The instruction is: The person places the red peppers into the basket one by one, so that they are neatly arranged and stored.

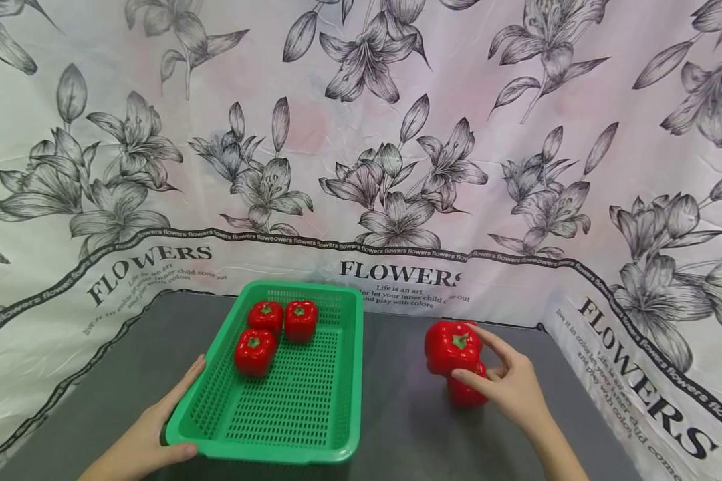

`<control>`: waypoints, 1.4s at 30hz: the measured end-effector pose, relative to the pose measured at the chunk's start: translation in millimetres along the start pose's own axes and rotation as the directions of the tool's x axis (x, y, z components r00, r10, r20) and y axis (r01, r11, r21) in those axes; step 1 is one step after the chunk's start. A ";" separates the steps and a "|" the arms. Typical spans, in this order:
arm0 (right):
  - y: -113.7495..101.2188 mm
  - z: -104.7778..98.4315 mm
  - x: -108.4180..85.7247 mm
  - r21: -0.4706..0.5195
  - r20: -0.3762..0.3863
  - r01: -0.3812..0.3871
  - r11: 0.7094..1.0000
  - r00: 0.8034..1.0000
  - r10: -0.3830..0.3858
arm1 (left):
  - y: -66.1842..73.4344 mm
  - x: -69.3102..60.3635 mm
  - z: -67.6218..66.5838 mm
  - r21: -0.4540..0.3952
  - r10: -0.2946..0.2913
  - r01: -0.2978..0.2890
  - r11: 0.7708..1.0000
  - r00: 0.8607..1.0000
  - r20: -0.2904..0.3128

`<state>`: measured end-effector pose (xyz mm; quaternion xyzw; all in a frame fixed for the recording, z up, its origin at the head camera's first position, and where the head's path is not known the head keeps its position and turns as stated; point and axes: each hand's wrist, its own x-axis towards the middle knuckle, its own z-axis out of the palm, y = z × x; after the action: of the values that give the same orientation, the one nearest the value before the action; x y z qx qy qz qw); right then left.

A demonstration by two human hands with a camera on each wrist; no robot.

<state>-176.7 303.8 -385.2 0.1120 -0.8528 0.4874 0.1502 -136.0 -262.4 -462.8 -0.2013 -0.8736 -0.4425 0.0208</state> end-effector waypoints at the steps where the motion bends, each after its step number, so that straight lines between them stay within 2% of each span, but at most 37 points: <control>1: -3.7 2.9 5.0 -0.005 -0.002 -0.007 1.000 1.000 0.007 | 0.6 0.5 0.1 0.004 0.001 -0.001 1.000 1.000 -0.001; 6: -20.6 19.1 27.1 -0.041 0.003 -0.042 0.998 0.999 0.042 | 1.5 2.4 0.3 0.013 0.011 -0.011 1.000 1.000 -0.008; 10: -31.5 35.2 45.8 -0.057 -0.003 -0.028 0.998 1.000 0.028 | -0.6 3.4 -0.5 0.004 0.018 -0.018 1.000 1.000 -0.014; 18: -56.0 73.7 83.3 0.048 0.028 0.108 0.993 0.994 -0.109 | -2.3 3.6 -2.6 -0.017 0.021 -0.021 1.000 1.000 -0.010; 27: -87.6 118.1 109.0 0.115 0.049 0.164 0.980 0.984 -0.171 | -0.3 4.3 -3.3 -0.033 -0.016 0.016 0.999 1.000 0.011; 35: -118.1 159.8 120.6 0.099 0.088 0.161 0.982 0.982 -0.170 | -0.2 1.7 -2.4 -0.038 0.053 -0.053 0.998 0.999 -0.003; 42: -125.6 191.0 127.3 0.128 0.161 0.042 0.991 0.985 -0.063 | -2.7 0.8 -0.8 -0.075 0.054 -0.054 0.996 0.999 0.002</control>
<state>-280.7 70.1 -330.1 0.1836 -0.8272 0.5242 0.0846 -137.8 -264.3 -464.2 -0.2262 -0.8507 -0.4740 0.0233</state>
